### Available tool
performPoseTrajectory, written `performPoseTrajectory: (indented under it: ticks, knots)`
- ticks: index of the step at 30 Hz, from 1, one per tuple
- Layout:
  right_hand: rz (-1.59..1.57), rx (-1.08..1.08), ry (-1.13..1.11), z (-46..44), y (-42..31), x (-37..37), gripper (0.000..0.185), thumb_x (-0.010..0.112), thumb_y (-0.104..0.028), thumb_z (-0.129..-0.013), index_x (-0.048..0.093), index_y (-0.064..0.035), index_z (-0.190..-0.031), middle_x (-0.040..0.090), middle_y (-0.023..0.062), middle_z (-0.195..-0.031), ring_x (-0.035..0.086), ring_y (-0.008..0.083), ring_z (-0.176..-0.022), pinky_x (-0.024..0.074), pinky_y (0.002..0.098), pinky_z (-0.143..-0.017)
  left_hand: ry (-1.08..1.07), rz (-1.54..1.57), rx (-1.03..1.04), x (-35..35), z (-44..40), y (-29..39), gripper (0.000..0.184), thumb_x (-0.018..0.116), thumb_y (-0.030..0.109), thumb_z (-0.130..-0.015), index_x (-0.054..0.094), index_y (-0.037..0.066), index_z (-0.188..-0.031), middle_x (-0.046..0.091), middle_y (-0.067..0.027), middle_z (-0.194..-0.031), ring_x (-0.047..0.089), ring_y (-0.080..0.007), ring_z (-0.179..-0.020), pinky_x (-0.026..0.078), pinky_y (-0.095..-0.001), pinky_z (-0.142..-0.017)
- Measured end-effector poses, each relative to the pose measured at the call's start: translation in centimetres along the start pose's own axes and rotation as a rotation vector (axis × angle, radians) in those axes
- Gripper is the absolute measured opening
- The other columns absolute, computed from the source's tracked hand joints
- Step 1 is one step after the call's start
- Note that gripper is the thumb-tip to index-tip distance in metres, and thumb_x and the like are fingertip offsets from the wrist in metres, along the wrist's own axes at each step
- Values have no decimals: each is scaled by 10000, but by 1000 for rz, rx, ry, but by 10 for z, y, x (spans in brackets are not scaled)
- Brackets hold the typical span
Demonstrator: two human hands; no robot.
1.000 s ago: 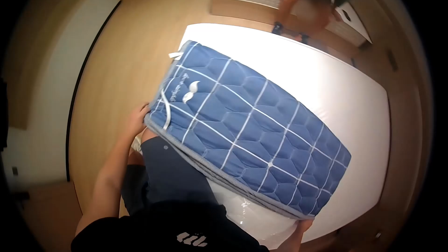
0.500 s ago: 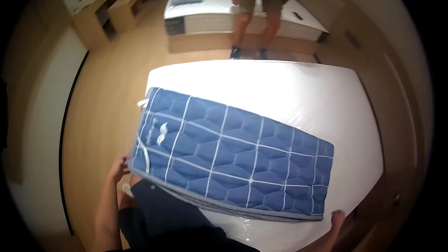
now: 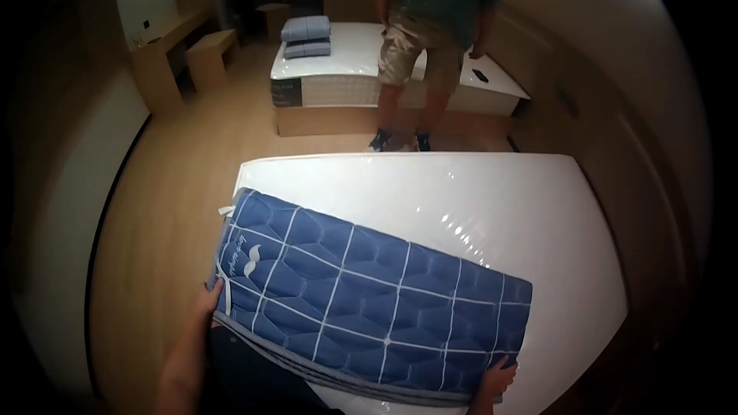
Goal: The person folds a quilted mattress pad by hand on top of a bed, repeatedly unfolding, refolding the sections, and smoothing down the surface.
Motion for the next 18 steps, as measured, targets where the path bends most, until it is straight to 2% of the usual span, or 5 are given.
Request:
performPoseTrajectory:
  ticks: [2, 5, 8, 10, 18]
  knots:
    - [15, -6, -9, -5, 2, 6, 658, 420, -578, -994, 507, -73, -1406, 612, 187, -1283, 596, 406, -1157, 490, 537, -942, 29, -144, -86, 3, 2, 0, 909, 704, 645, -785, 534, -94, -1286, 619, -334, -1220, 616, -439, -1153, 491, -434, -967]
    - [23, -1, -64, -7, 6, 8, 688, 392, -605, -993, 489, -68, -1412, 592, 196, -1291, 579, 413, -1177, 483, 560, -948, -57, -72, -88, 4, -9, -14, 936, 732, 655, -748, 536, -86, -1285, 635, -334, -1190, 635, -433, -1124, 512, -434, -927]
    - [30, 2, -81, -10, 1, 2, 626, 513, -504, -979, 494, -45, -1405, 628, 180, -1256, 627, 379, -1112, 509, 534, -922, -19, -69, -6, 3, -10, -21, 902, 747, 627, -754, 540, -86, -1268, 655, -322, -1153, 654, -416, -1093, 524, -440, -899]
    - [19, -31, -142, -20, 3, -2, 619, 527, -490, -973, 498, -44, -1401, 632, 177, -1251, 630, 374, -1106, 511, 528, -921, -16, -10, 23, -1, -6, -21, 879, 760, 606, -753, 545, -81, -1258, 657, -317, -1148, 659, -402, -1087, 524, -438, -897]
    - [-369, -120, -874, -28, 13, -19, 596, 582, -433, -949, 514, -36, -1388, 645, 166, -1232, 643, 350, -1079, 517, 504, -914, 71, 88, 43, 2, -9, -20, 736, 808, 507, -746, 578, -37, -1186, 680, -276, -1111, 676, -383, -1036, 531, -432, -876]
Point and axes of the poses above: each hand's wrist, its own z-axis away from the middle knuckle, its own x-axis out of the palm, y = z × x, the point moved 4 cm from there along -z, towards the middle knuckle
